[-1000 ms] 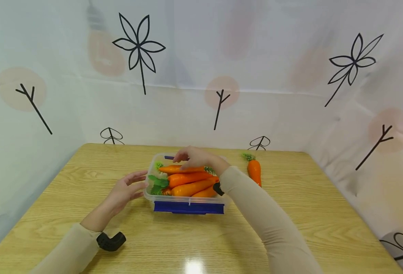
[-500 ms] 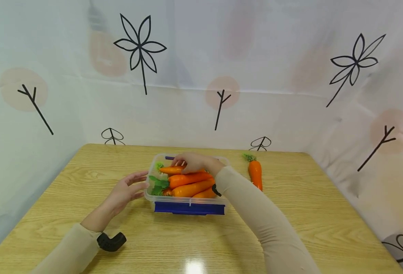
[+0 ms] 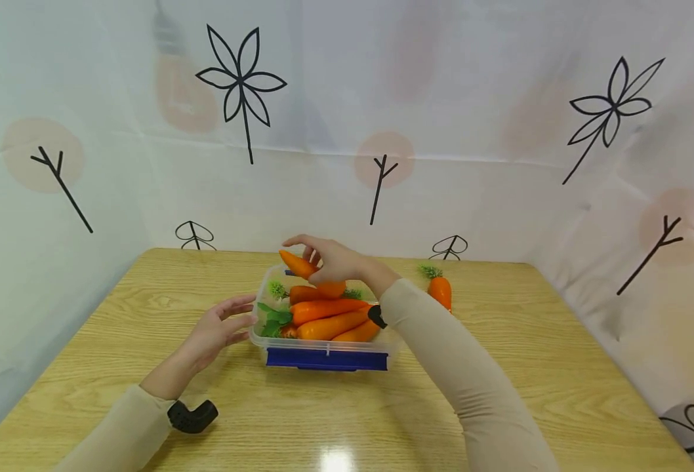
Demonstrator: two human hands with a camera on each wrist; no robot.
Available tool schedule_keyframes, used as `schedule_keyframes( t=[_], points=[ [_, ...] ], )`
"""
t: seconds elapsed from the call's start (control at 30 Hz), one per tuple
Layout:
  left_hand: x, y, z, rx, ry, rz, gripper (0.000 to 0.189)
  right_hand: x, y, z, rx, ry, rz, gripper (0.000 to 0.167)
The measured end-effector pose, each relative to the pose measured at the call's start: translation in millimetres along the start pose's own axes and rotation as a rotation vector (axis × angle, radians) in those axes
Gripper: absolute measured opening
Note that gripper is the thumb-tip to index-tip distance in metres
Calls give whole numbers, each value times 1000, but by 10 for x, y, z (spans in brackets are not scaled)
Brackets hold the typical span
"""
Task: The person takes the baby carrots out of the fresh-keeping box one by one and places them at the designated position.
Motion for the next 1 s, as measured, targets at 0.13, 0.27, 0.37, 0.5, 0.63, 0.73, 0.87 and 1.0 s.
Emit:
schedule_keyframes(
  t=[0.13, 0.27, 0.37, 0.5, 0.63, 0.73, 0.87, 1.0],
  points=[
    [-9, 4, -12, -2, 7, 3, 49, -188, -14, -132, -48, 61, 129, 59],
    [-21, 3, -23, -9, 8, 10, 49, -327, -51, -176, -77, 162, 267, 46],
    [-24, 3, -27, -9, 5, 10, 50, -366, -112, -127, -48, 252, 319, 40],
    [-13, 2, -23, -10, -5, 2, 50, -352, -246, 22, 42, 299, 298, 31],
    [0, 0, -12, -7, -1, -6, 51, -307, -399, 177, 124, 120, 210, 25],
    [-1, -2, -3, -5, 6, -2, 50, -246, -485, 249, 148, -47, 105, 25],
    [-3, -17, 13, -7, 8, -1, 50, -121, -525, 355, 193, -160, -52, 26],
    [2, -26, 17, -7, 9, -7, 50, -25, -503, 441, 246, -225, -155, 27]
  ],
)
Point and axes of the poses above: each hand's wrist, its own y-axis towards the middle knuckle, its own x-axis out of the palm, z = x × y, the point moved 6 cm from there along y, towards the middle knuckle, and after that the axes turned 2 degrees about z, right-handed, at the moved point
